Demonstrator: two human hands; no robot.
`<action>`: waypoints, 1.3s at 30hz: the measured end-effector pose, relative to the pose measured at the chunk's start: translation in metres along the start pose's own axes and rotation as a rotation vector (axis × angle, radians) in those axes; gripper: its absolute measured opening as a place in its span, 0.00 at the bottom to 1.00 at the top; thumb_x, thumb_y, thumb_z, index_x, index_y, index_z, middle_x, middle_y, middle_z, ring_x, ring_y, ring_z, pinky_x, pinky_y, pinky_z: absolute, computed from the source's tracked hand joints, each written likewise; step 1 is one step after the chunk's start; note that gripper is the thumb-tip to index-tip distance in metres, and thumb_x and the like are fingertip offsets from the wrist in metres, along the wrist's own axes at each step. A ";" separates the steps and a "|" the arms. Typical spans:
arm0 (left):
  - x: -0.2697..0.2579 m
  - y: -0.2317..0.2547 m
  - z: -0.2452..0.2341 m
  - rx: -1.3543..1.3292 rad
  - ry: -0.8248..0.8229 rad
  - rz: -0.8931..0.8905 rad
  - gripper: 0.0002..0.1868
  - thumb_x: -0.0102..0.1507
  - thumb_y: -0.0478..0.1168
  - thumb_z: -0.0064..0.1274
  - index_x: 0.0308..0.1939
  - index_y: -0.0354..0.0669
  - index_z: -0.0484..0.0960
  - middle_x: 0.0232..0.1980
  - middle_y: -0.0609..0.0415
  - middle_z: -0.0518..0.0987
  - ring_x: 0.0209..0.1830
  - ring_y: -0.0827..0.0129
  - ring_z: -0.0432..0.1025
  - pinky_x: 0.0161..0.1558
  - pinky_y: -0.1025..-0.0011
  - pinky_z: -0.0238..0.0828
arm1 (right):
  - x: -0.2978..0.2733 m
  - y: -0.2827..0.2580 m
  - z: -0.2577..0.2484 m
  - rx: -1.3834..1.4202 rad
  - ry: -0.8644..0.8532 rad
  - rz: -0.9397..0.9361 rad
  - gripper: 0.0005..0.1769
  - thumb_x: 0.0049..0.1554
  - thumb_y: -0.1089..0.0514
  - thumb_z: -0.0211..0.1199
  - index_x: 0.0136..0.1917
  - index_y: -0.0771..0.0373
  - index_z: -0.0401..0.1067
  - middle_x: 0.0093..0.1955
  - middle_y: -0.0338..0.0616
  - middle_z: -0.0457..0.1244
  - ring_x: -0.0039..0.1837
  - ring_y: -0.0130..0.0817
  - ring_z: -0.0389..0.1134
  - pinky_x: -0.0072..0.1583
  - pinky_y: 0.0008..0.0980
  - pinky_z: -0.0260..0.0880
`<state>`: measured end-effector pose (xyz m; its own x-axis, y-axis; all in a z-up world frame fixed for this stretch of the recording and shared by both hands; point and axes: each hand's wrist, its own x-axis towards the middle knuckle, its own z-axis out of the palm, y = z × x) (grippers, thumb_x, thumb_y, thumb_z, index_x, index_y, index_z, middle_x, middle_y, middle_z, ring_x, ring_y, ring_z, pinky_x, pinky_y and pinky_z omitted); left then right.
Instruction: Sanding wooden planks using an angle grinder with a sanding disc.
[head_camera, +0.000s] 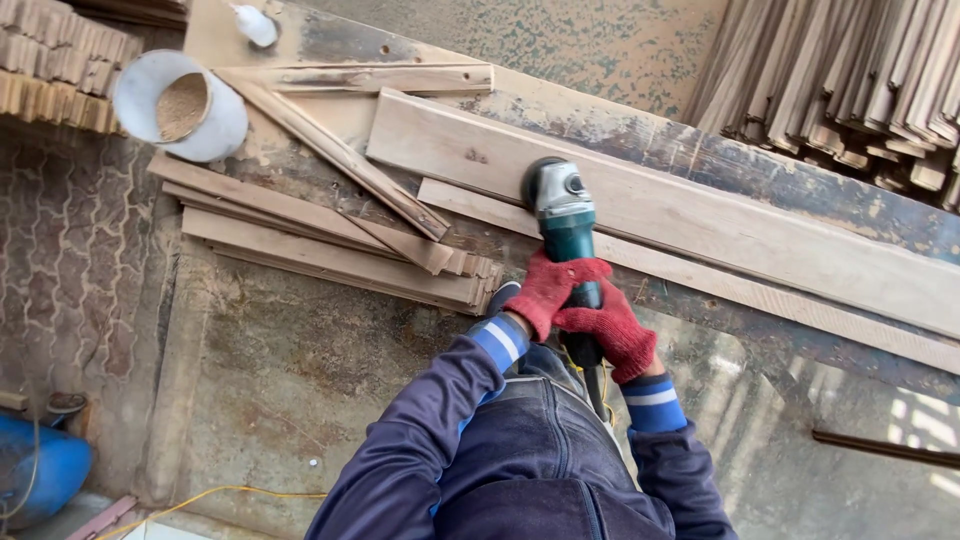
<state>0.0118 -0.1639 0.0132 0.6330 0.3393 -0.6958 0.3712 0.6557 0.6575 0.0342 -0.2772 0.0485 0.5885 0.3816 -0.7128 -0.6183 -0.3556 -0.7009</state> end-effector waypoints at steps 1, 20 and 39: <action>-0.004 0.005 0.008 -0.008 0.021 0.013 0.32 0.40 0.40 0.80 0.45 0.43 0.82 0.29 0.53 0.78 0.26 0.68 0.74 0.27 0.73 0.69 | -0.013 -0.002 -0.001 -0.009 -0.024 -0.004 0.35 0.27 0.61 0.84 0.50 0.61 0.76 0.38 0.52 0.66 0.41 0.43 0.70 0.42 0.46 0.77; 0.018 0.004 -0.016 -0.093 0.016 -0.091 0.29 0.40 0.33 0.76 0.44 0.39 0.83 0.30 0.44 0.80 0.32 0.54 0.80 0.30 0.59 0.78 | -0.007 0.000 0.015 0.004 0.018 -0.033 0.33 0.27 0.61 0.82 0.48 0.62 0.76 0.38 0.49 0.65 0.42 0.40 0.68 0.43 0.39 0.71; 0.030 -0.003 -0.026 -0.071 0.029 -0.058 0.33 0.37 0.37 0.79 0.45 0.37 0.83 0.31 0.41 0.80 0.32 0.49 0.80 0.28 0.52 0.77 | 0.004 0.005 0.021 0.021 -0.020 0.005 0.31 0.30 0.64 0.81 0.48 0.65 0.76 0.39 0.52 0.65 0.41 0.45 0.69 0.42 0.45 0.75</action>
<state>0.0117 -0.1378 -0.0169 0.5915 0.3186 -0.7407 0.3568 0.7204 0.5948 0.0220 -0.2597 0.0427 0.5748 0.3972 -0.7154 -0.6319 -0.3400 -0.6965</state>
